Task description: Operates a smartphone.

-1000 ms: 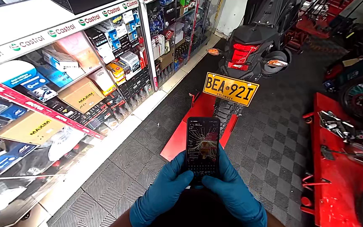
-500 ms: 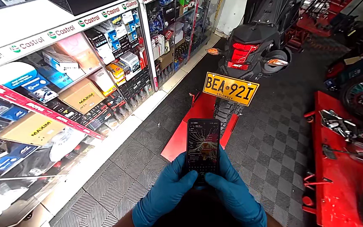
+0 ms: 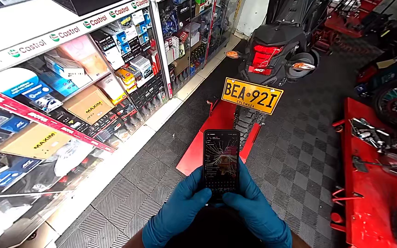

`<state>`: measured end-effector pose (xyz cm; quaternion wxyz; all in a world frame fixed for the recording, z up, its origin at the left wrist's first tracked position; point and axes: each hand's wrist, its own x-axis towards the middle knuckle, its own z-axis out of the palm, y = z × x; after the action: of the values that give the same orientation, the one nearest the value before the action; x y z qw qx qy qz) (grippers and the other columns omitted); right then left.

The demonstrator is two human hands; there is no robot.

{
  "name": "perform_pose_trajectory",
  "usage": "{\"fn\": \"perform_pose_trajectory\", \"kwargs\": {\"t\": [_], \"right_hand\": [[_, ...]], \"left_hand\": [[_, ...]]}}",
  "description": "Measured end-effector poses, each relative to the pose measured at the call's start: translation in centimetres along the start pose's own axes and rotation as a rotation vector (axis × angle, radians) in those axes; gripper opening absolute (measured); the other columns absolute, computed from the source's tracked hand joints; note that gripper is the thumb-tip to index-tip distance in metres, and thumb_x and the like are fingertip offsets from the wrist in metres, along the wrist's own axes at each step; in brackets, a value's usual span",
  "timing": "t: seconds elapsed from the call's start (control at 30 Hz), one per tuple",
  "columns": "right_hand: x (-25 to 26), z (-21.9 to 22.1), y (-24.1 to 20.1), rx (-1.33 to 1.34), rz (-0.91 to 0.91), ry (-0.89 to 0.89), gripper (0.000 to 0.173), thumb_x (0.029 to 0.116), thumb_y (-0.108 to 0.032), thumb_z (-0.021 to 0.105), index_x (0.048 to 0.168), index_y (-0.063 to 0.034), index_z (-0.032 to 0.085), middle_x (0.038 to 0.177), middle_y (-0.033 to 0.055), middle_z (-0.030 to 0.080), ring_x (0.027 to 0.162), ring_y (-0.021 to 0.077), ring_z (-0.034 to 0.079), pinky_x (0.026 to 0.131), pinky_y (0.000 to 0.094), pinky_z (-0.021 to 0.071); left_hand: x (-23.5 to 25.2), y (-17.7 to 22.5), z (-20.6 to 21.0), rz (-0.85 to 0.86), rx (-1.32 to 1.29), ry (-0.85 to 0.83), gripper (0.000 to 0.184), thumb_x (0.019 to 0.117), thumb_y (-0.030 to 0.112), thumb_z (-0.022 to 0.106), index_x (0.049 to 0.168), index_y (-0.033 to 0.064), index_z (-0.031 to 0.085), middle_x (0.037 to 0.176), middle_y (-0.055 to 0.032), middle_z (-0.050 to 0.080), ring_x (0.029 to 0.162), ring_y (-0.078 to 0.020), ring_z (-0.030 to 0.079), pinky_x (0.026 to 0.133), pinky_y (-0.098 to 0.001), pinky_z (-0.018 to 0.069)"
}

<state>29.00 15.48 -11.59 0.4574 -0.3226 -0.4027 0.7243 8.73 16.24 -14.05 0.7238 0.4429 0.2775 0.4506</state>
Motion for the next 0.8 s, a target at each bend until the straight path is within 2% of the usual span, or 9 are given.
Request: {"fn": "perform_pose_trajectory", "kwargs": {"t": [0.2, 0.37, 0.47, 0.67, 0.8], "right_hand": [[-0.1, -0.2, 0.2, 0.034, -0.004, -0.016, 0.084, 0.0947, 0.005, 0.054, 0.164, -0.0214, 0.015, 0.138, 0.0203, 0.056, 0.114, 0.0336, 0.065, 0.091, 0.0488, 0.0593], [-0.2, 0.0, 0.2, 0.022, -0.016, 0.016, 0.075, 0.0989, 0.000, 0.056, 0.163, -0.0201, 0.021, 0.135, 0.0199, 0.059, 0.112, 0.0329, 0.067, 0.089, 0.0474, 0.0605], [-0.2, 0.3, 0.1, 0.009, -0.015, 0.059, 0.069, 0.1018, -0.003, 0.054, 0.162, -0.0189, 0.025, 0.129, 0.0207, 0.062, 0.108, 0.0324, 0.068, 0.087, 0.0468, 0.0610], [-0.2, -0.1, 0.3, -0.004, -0.026, 0.044, 0.068, 0.1018, -0.002, 0.045, 0.163, -0.0194, 0.023, 0.135, 0.0199, 0.058, 0.111, 0.0322, 0.067, 0.088, 0.0475, 0.0605], [-0.3, -0.3, 0.2, -0.010, -0.011, 0.002, 0.073, 0.1000, 0.000, 0.046, 0.164, -0.0190, 0.017, 0.138, 0.0198, 0.056, 0.114, 0.0322, 0.065, 0.092, 0.0483, 0.0589]], "left_hand": [[0.0, 0.0, 0.2, 0.010, 0.049, 0.033, 0.039, 0.1013, 0.002, 0.048, 0.140, 0.0050, 0.056, 0.121, -0.0110, 0.070, 0.108, -0.0192, 0.069, 0.096, -0.0369, 0.0578], [0.2, -0.1, 0.4, 0.027, 0.063, 0.043, 0.035, 0.1038, 0.007, 0.050, 0.137, 0.0049, 0.059, 0.119, -0.0099, 0.070, 0.108, -0.0175, 0.069, 0.097, -0.0354, 0.0568], [0.2, 0.1, 0.5, 0.029, 0.043, 0.011, 0.036, 0.1032, 0.005, 0.050, 0.139, 0.0037, 0.056, 0.120, -0.0109, 0.070, 0.108, -0.0188, 0.069, 0.096, -0.0364, 0.0574], [0.4, 0.3, 1.1, -0.011, -0.026, 0.052, 0.032, 0.1023, 0.005, 0.056, 0.134, 0.0020, 0.057, 0.112, -0.0138, 0.071, 0.099, -0.0223, 0.072, 0.088, -0.0374, 0.0612], [0.4, 0.4, 1.3, -0.015, -0.009, 0.088, 0.031, 0.1024, 0.006, 0.057, 0.133, 0.0014, 0.058, 0.110, -0.0140, 0.072, 0.097, -0.0220, 0.073, 0.087, -0.0366, 0.0615]]}}
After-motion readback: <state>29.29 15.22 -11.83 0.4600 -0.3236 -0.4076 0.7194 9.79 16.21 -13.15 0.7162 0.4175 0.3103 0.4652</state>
